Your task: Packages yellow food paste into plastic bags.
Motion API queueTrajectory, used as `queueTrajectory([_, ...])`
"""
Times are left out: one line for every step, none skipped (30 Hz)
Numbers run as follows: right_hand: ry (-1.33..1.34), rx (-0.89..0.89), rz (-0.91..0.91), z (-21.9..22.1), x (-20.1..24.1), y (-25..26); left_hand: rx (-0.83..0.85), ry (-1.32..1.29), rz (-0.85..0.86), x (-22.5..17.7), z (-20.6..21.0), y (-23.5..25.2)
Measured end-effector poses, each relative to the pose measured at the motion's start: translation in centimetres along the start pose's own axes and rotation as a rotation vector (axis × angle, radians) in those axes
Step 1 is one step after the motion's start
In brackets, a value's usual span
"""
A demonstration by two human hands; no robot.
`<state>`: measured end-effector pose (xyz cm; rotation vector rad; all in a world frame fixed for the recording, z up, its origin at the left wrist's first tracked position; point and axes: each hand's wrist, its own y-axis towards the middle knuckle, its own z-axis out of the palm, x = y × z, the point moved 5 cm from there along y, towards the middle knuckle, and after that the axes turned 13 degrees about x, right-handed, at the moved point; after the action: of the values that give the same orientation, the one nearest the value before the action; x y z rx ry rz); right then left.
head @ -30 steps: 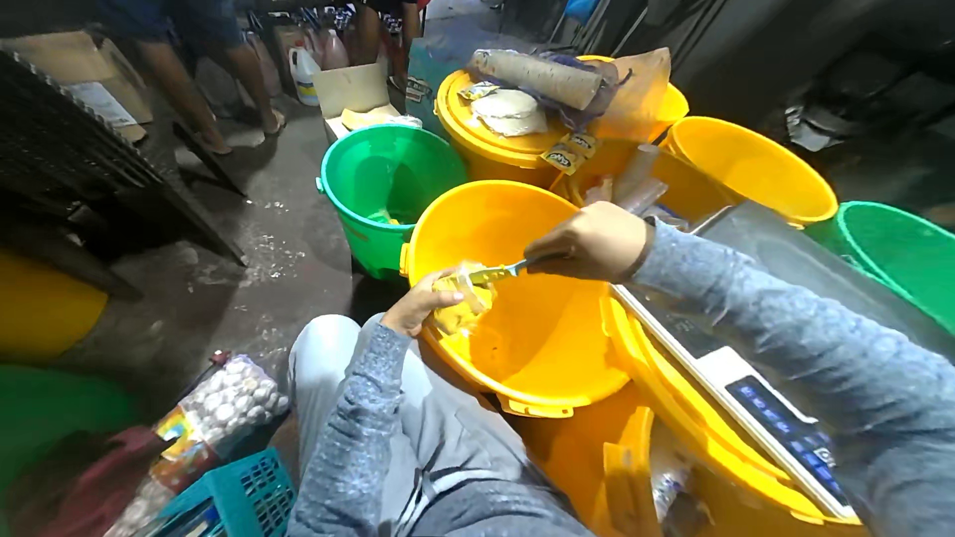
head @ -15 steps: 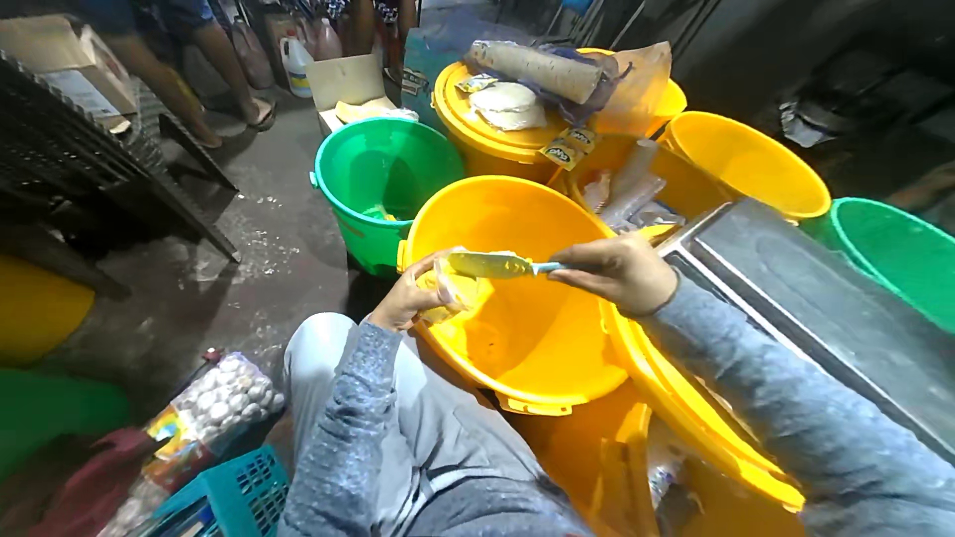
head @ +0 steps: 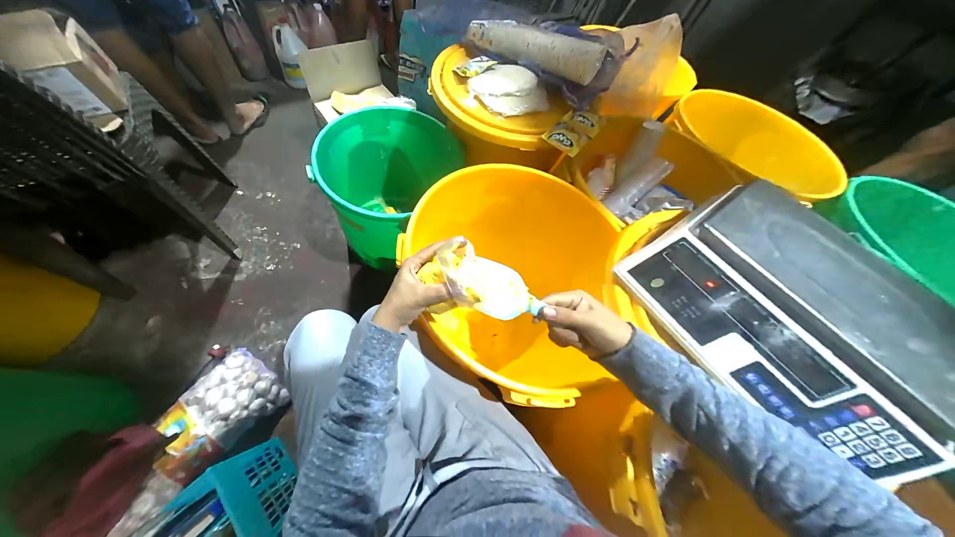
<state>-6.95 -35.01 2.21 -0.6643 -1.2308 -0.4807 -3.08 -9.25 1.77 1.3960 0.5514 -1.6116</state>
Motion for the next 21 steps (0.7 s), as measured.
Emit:
queueTrajectory([0.075,0.022,0.007,0.3,-0.5,0.1,0.013,-0.008,0.002,0.0,0.0,0.0])
queueTrajectory([0.155,0.037,0.018,0.7,-1.0,0.1,0.021,-0.011,0.008,0.0,-0.1,-0.1])
queueTrajectory([0.240,0.043,0.029,1.1,-1.3,0.1,0.027,-0.008,0.013,0.0,-0.1,-0.1])
queueTrajectory([0.323,0.038,0.031,1.5,-1.4,0.0,0.028,-0.003,0.018,0.2,-0.3,-0.1])
queueTrajectory([0.384,0.018,0.020,1.8,-1.2,-0.1,0.023,0.007,0.023,0.5,-0.5,0.0])
queueTrajectory([0.395,-0.017,-0.014,1.9,-0.6,-0.2,0.017,0.017,0.027,0.7,-0.6,0.1])
queueTrajectory([0.341,-0.074,-0.060,1.7,0.1,-0.3,0.003,0.022,0.025,0.9,-0.8,0.1])
queueTrajectory([0.232,-0.158,-0.104,1.3,0.7,-0.5,-0.005,0.020,0.029,1.1,-0.8,0.0])
queueTrajectory([0.085,-0.255,-0.139,1.1,1.4,-0.6,-0.016,0.019,0.032,1.0,-0.8,0.0])
queueTrajectory([-0.080,-0.348,-0.159,1.0,2.0,-0.8,-0.024,0.015,0.037,0.8,-0.7,0.0])
queueTrajectory([-0.254,-0.429,-0.177,1.2,2.5,-0.9,-0.029,0.014,0.041,0.7,-0.7,0.1])
queueTrajectory([-0.449,-0.504,-0.189,1.8,2.8,-1.0,-0.033,0.018,0.044,0.7,-0.6,0.1])
queueTrajectory([-0.668,-0.578,-0.191,2.6,3.0,-1.2,-0.038,0.027,0.045,0.7,-0.5,0.1])
queueTrajectory([-0.876,-0.642,-0.194,3.4,3.2,-1.3,-0.042,0.039,0.043,0.8,-0.5,0.0])
queueTrajectory([-1.045,-0.686,-0.201,4.2,3.5,-1.4,-0.052,0.039,0.034,1.0,-0.4,0.0])
queueTrajectory([-1.175,-0.710,-0.206,4.9,3.8,-1.4,-0.058,0.033,0.022,1.2,-0.4,0.0])
queueTrajectory([-1.279,-0.713,-0.214,5.6,4.0,-1.3,-0.066,0.036,0.003,1.3,-0.4,-0.1])
queueTrajectory([-1.376,-0.698,-0.234,6.2,4.2,-1.2,-0.074,0.053,-0.021,1.3,-0.3,-0.2])
queueTrajectory([-1.475,-0.669,-0.263,6.7,4.3,-1.1,-0.077,0.056,-0.043,1.3,-0.2,-0.2])
queueTrajectory([-1.573,-0.635,-0.305,7.1,4.5,-0.9,-0.080,0.054,-0.058,1.3,-0.1,-0.3])
queueTrajectory([-1.663,-0.591,-0.344,7.2,4.7,-0.6,-0.079,0.052,-0.077,1.4,-0.1,-0.4])
